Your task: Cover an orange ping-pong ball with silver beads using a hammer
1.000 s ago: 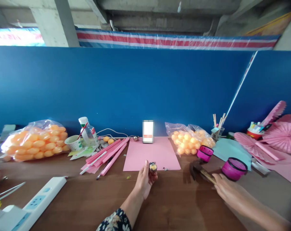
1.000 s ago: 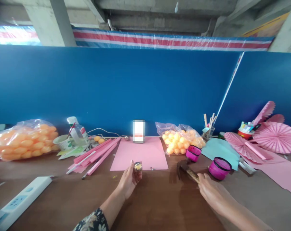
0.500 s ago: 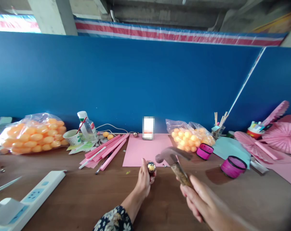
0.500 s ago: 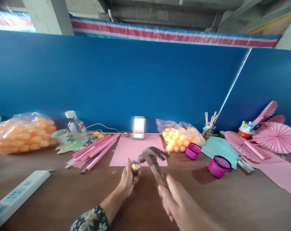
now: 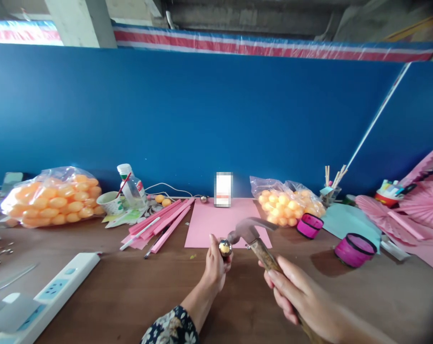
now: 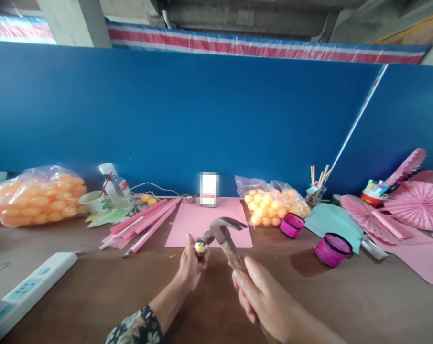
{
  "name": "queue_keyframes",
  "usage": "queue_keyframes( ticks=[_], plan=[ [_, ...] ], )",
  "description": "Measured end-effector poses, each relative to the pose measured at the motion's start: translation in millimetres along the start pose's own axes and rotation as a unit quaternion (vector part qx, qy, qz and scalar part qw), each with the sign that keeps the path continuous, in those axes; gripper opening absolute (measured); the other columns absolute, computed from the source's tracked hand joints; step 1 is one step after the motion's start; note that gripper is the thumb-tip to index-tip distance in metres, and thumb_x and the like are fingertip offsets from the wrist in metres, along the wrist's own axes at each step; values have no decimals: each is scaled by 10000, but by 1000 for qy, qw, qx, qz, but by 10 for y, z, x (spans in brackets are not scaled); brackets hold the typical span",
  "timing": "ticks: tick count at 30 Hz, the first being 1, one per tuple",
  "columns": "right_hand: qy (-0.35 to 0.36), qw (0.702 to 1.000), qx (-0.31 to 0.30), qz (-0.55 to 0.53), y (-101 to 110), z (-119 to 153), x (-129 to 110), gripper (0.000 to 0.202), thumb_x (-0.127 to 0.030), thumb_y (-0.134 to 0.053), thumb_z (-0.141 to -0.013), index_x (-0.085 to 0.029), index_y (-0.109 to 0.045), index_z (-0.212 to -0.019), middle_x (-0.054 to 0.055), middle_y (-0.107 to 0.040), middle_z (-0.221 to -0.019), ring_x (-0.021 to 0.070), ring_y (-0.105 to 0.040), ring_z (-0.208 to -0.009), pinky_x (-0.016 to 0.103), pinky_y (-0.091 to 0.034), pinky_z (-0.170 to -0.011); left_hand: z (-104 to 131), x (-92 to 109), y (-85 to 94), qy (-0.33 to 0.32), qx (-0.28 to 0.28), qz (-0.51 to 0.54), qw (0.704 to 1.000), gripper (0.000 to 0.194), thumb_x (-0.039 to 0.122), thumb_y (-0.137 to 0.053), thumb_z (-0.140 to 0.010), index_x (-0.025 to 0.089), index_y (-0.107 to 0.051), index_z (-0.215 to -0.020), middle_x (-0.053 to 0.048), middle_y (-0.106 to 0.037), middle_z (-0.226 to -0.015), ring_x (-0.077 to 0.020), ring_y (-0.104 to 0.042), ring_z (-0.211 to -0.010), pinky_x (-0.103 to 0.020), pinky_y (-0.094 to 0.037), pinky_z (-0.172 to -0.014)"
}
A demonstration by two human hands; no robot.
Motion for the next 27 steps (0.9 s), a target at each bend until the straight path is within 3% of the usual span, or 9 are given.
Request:
queue_keyframes(
  ticks=[7,19,27],
  plan=[
    [-15,999,-20,26,-19,58,7,390,-555,-340,-851,-187,-469,-854,-53,-445,-584,65,-391,-447,195,-377,-459,2,-11,6,-2,5,-12,1000,588,722,-323,-699,158,-480,-654,60,-368,-359,-25,-196,-305,-170,-77,-341],
    [-16,1000,8,-12,-76,68,25,392,-569,-342,-841,-194,-458,-863,-46,-463,-623,57,-379,-423,198,-377,-445,24,7,-8,9,12,7,1000,603,743,-320,-677,160,-471,-645,60,-365,-352,-23,-198,-301,-168,-77,-342],
    [-46,997,10,58,-179,99,69,413,-591,-309,-837,-198,-428,-878,-73,-404,-525,80,-391,-444,221,-397,-493,-23,-40,40,13,32,-22,999,589,735,-361,-669,161,-461,-580,52,-382,-350,-18,-181,-277,-173,-74,-321]
  ],
)
Point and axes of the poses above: each hand's wrist, its own z-axis away from the middle knuckle, its own y-axis out of the back of the hand, x = y × z, the point moved 3 cm from there along -z, towards the middle knuckle
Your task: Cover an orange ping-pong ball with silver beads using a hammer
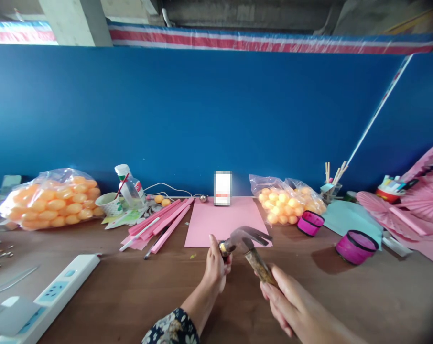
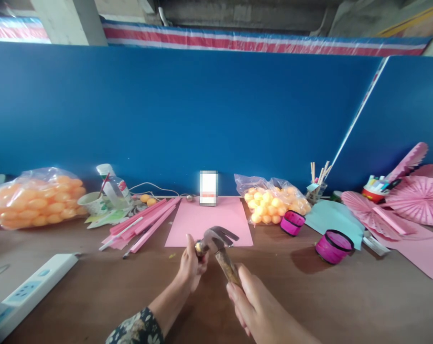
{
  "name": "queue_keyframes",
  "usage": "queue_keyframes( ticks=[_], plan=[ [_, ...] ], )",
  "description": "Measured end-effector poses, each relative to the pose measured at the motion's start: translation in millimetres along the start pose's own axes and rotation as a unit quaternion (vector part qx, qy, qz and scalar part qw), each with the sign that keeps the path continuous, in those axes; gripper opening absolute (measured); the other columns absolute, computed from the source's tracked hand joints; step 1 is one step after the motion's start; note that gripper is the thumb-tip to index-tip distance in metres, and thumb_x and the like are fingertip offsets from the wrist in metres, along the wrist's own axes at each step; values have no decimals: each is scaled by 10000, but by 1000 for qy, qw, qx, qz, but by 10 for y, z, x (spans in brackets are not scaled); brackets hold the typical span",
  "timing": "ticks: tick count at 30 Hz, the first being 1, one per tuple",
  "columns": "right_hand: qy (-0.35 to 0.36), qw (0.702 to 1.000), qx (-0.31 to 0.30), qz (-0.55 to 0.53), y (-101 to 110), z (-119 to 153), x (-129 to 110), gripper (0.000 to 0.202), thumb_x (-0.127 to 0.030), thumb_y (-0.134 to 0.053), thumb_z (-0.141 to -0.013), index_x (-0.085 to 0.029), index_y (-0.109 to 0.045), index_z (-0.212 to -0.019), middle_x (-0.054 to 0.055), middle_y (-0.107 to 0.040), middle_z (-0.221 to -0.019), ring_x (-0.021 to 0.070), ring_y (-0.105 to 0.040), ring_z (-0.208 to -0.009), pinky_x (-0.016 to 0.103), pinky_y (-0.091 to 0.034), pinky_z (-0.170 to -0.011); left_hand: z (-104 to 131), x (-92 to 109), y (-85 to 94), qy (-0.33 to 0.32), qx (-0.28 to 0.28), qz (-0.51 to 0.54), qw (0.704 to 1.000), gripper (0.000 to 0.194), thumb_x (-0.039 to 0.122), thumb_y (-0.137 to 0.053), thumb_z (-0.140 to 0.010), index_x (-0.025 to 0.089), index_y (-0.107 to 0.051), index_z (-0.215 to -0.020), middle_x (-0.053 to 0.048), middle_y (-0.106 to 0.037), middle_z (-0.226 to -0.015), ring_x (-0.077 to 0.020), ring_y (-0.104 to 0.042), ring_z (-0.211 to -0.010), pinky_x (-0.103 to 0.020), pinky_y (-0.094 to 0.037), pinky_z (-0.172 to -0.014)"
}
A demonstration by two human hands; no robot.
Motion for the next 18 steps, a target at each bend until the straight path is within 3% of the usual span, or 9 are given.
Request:
queue_keyframes(
  ticks=[8,13,18],
  plan=[
    [47,997,3,54,26,-3,-60,368,-553,-360,-840,-203,-461,-895,-39,-465,-541,116,-449,-479,241,-419,-529,-18,-12,22,-20,5,-22,1000,576,716,-358,-689,162,-433,-549,52,-387,-360,-14,-187,-278,-170,-78,-323],
    [61,996,33,50,24,15,-17,428,-550,-310,-855,-195,-442,-1053,-21,-489,-580,136,-477,-520,261,-438,-583,-37,0,47,-21,26,-27,999,570,710,-374,-685,161,-427,-540,47,-397,-368,-13,-200,-279,-169,-82,-320],
    [62,997,28,38,24,-3,-10,388,-557,-398,-822,-208,-509,-948,-22,-496,-546,130,-461,-483,244,-419,-524,-29,17,27,-11,24,-31,999,578,715,-375,-681,162,-421,-516,45,-391,-364,-13,-194,-281,-171,-80,-321]
  ],
)
Point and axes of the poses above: each hand's wrist, its own z-axis away from the middle knuckle, its own y-axis out of the back of the hand, x = y × z, the point moved 3 cm from there along -z, towards the middle knuckle
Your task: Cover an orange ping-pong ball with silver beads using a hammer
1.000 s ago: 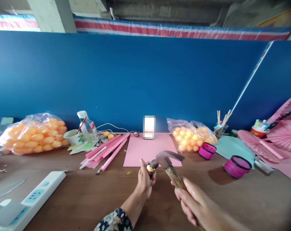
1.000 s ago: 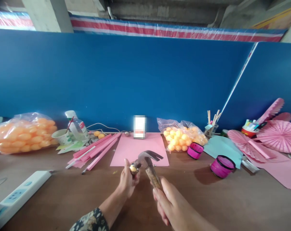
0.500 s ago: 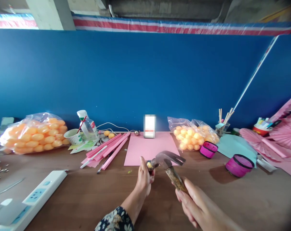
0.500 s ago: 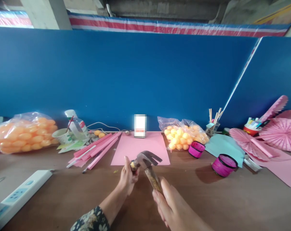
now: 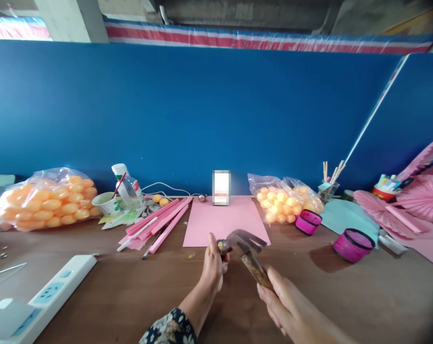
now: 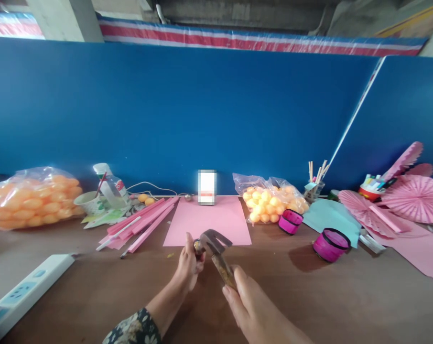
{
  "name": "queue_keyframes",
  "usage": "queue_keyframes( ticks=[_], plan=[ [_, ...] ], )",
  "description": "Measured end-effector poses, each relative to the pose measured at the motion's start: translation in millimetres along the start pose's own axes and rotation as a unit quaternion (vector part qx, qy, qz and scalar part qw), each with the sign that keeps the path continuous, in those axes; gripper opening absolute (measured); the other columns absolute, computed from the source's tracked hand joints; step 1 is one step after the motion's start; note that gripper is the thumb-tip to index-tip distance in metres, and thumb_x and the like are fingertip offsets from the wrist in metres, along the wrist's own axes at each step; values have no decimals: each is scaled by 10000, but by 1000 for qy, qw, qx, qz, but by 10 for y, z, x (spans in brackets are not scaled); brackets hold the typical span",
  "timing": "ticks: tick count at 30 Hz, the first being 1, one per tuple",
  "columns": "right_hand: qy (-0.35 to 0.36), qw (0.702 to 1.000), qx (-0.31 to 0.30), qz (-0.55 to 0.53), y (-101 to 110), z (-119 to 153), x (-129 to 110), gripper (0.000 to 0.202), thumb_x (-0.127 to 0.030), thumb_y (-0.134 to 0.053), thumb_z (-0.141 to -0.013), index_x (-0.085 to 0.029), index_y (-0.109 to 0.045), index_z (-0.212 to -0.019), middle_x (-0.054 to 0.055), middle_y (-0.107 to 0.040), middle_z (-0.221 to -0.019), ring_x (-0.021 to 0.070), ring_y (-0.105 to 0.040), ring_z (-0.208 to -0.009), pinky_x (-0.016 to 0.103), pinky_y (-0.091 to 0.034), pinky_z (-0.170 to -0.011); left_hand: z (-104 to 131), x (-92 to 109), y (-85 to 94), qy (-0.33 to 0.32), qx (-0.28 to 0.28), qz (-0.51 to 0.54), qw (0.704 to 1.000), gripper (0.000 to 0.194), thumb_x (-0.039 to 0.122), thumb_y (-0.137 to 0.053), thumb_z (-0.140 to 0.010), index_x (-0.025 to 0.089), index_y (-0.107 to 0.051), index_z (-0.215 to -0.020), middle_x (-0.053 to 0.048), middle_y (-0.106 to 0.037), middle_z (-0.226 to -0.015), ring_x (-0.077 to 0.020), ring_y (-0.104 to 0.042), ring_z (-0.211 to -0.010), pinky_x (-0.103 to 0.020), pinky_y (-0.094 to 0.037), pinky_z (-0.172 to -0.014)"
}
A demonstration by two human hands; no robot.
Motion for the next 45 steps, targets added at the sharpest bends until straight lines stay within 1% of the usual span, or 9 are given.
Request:
queue_keyframes(
  ticks=[4,10,14,17,23,28,34,40,45],
  plan=[
    [5,999,48,-4,20,-7,-2,405,-550,-412,-818,-198,-503,-996,-26,-476,-531,144,-475,-517,265,-434,-584,3,7,7,-8,10,-7,1000,582,721,-362,-680,166,-410,-515,43,-394,-373,-15,-204,-283,-176,-80,-324],
    [-19,1000,-5,-19,-22,-43,-13,393,-574,-362,-827,-200,-483,-843,-35,-453,-550,109,-426,-469,244,-424,-513,4,-14,8,-18,14,-57,998,623,736,-277,-695,161,-405,-492,47,-350,-359,-20,-213,-286,-177,-93,-330],
    [-25,999,28,-13,38,-14,-5,420,-567,-286,-854,-192,-466,-915,-42,-444,-556,105,-435,-470,245,-437,-525,8,12,9,-16,32,-42,998,606,738,-288,-689,166,-404,-525,48,-365,-366,-26,-236,-295,-170,-105,-331],
    [8,998,60,3,50,11,3,426,-557,-332,-845,-187,-471,-1002,-17,-494,-583,123,-481,-505,251,-457,-559,25,11,5,-9,31,-30,999,598,735,-307,-686,165,-407,-538,52,-369,-371,-21,-225,-296,-167,-99,-331],
    [19,999,28,2,-17,-2,39,427,-537,-341,-851,-175,-510,-1002,-13,-519,-548,122,-486,-462,240,-475,-537,29,12,-6,8,8,-11,1000,592,726,-344,-683,160,-410,-523,52,-373,-363,-13,-192,-292,-166,-86,-327],
    [43,998,44,6,-3,-9,13,436,-539,-393,-828,-181,-518,-1043,45,-589,-652,178,-571,-606,280,-495,-632,15,46,0,0,26,1,1000,581,726,-351,-679,167,-402,-532,54,-377,-359,-16,-194,-288,-167,-78,-327],
    [56,998,42,-6,-5,-26,-50,365,-506,-418,-830,-197,-577,-942,4,-543,-523,170,-548,-509,302,-501,-603,22,37,-3,21,27,3,999,586,734,-350,-670,165,-427,-550,58,-369,-354,-19,-187,-285,-167,-80,-321],
    [68,994,81,-2,5,28,-148,370,-503,-436,-819,-227,-559,-1033,77,-634,-723,241,-611,-766,331,-504,-713,8,22,-1,17,36,-2,999,601,743,-322,-672,166,-419,-535,55,-370,-355,-19,-191,-280,-168,-83,-319],
    [60,994,95,4,-1,22,-169,387,-510,-404,-831,-217,-577,-1014,60,-616,-646,206,-602,-612,309,-517,-605,7,25,7,20,40,3,999,586,737,-339,-673,170,-415,-546,60,-366,-356,-18,-186,-280,-167,-78,-319]
  ],
)
Point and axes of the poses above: each hand's wrist, its own z-axis away from the middle knuckle, its own y-axis out of the back of the hand, x = y × z, the point moved 3 cm from there along -z, towards the middle knuckle
